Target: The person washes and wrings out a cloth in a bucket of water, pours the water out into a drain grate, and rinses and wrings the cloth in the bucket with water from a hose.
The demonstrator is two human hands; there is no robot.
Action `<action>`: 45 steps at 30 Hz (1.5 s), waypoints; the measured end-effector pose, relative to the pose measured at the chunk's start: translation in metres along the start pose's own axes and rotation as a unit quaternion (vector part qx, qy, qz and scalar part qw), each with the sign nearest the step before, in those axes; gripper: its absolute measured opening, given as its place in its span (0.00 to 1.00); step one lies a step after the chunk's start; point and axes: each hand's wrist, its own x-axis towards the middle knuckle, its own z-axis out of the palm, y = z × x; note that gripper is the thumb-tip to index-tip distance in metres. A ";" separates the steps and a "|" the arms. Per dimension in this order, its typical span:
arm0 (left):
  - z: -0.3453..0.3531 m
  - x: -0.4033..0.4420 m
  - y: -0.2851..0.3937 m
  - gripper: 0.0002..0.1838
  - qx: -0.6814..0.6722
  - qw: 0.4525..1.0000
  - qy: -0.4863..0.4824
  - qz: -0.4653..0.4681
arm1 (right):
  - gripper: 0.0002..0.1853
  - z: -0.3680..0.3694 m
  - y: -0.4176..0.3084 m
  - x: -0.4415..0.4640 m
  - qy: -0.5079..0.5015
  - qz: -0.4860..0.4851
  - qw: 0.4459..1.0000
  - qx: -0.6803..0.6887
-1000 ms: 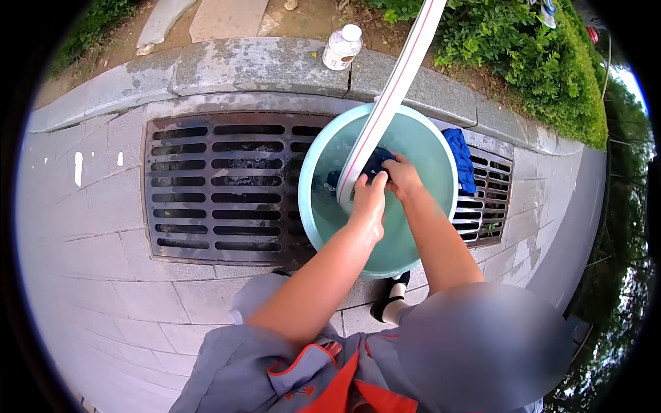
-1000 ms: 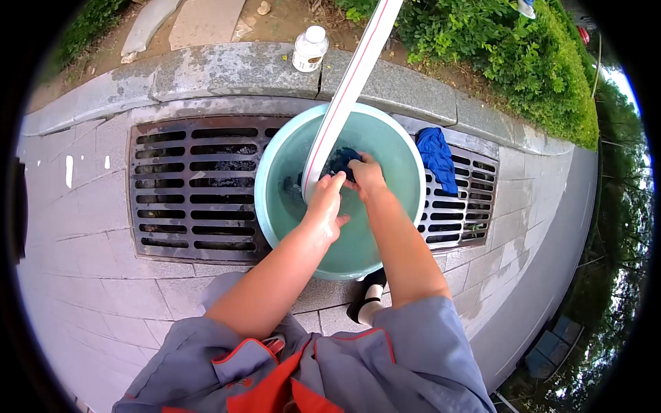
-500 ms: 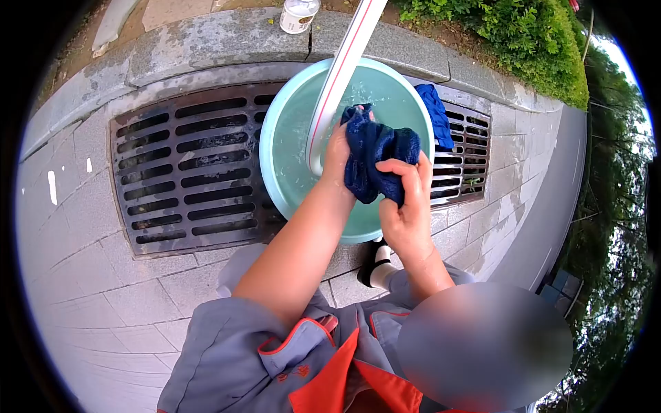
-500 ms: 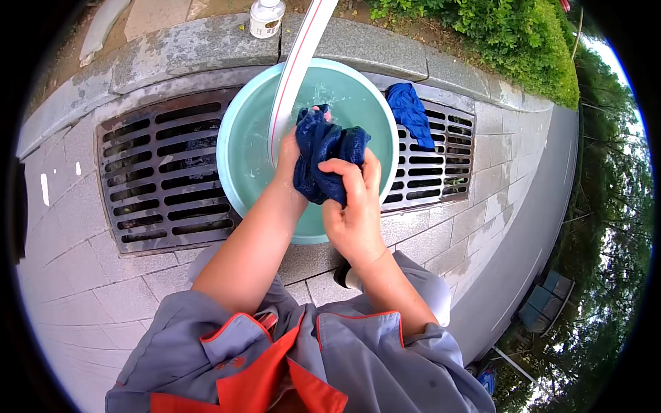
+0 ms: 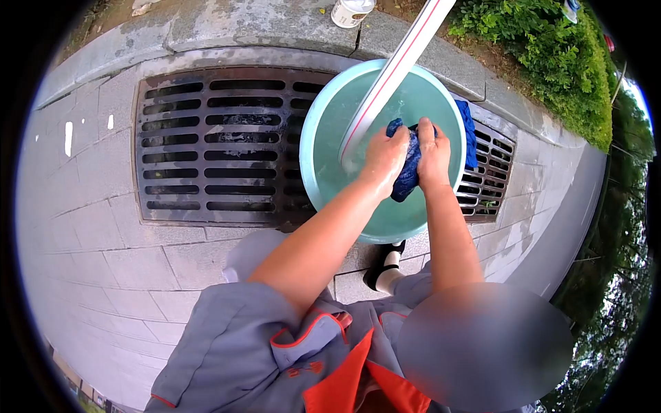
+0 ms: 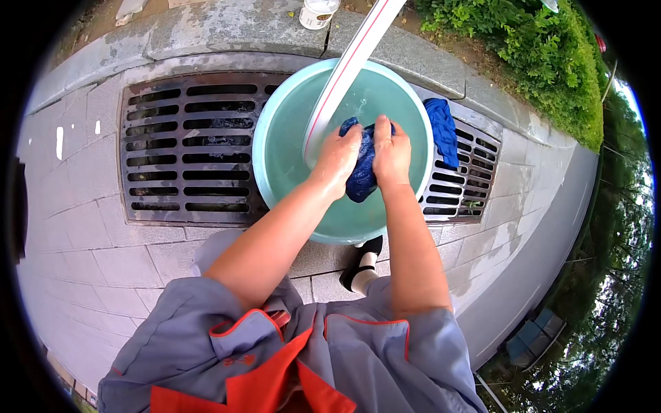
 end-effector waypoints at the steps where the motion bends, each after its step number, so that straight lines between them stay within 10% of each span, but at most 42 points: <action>1: 0.006 -0.005 0.003 0.12 0.142 0.986 0.010 0.081 | 0.22 0.001 0.024 0.024 -0.118 0.130 0.971 0.161; 3: 0.005 -0.006 0.006 0.19 0.347 0.926 0.012 0.147 | 0.21 0.009 0.065 0.062 -0.227 0.318 0.893 0.222; 6: -0.004 0.000 0.004 0.25 0.466 0.823 0.043 0.322 | 0.19 0.052 0.105 0.065 -0.110 0.190 0.967 -0.128; 12: -0.003 -0.016 0.001 0.32 0.346 0.936 0.005 0.065 | 0.17 0.086 0.104 0.054 0.057 0.183 0.942 -0.275; 22: 0.004 0.004 -0.006 0.40 -0.022 0.962 0.211 -0.174 | 0.15 -0.024 -0.012 -0.014 -0.169 0.205 0.921 0.285; 29: 0.002 0.015 0.010 0.29 -0.275 0.950 0.101 -0.107 | 0.23 -0.096 -0.036 -0.125 -0.219 0.182 0.668 0.687; 32: 0.007 0.004 0.012 0.30 -0.308 0.931 -0.113 -0.157 | 0.22 -0.046 -0.028 -0.118 -0.018 -0.022 0.934 0.357; 33: 0.010 0.003 0.007 0.32 -0.273 0.944 -0.094 -0.163 | 0.22 -0.040 -0.019 -0.110 0.010 -0.166 0.986 -0.006; 36: -0.009 0.009 -0.024 0.31 -0.375 0.861 -0.305 -0.162 | 0.21 0.009 -0.043 -0.110 0.135 -0.374 0.861 -0.317; 45: -0.001 0.001 -0.009 0.06 -0.189 0.981 -0.040 -0.034 | 0.08 0.011 -0.033 -0.059 0.160 -0.332 0.894 -0.256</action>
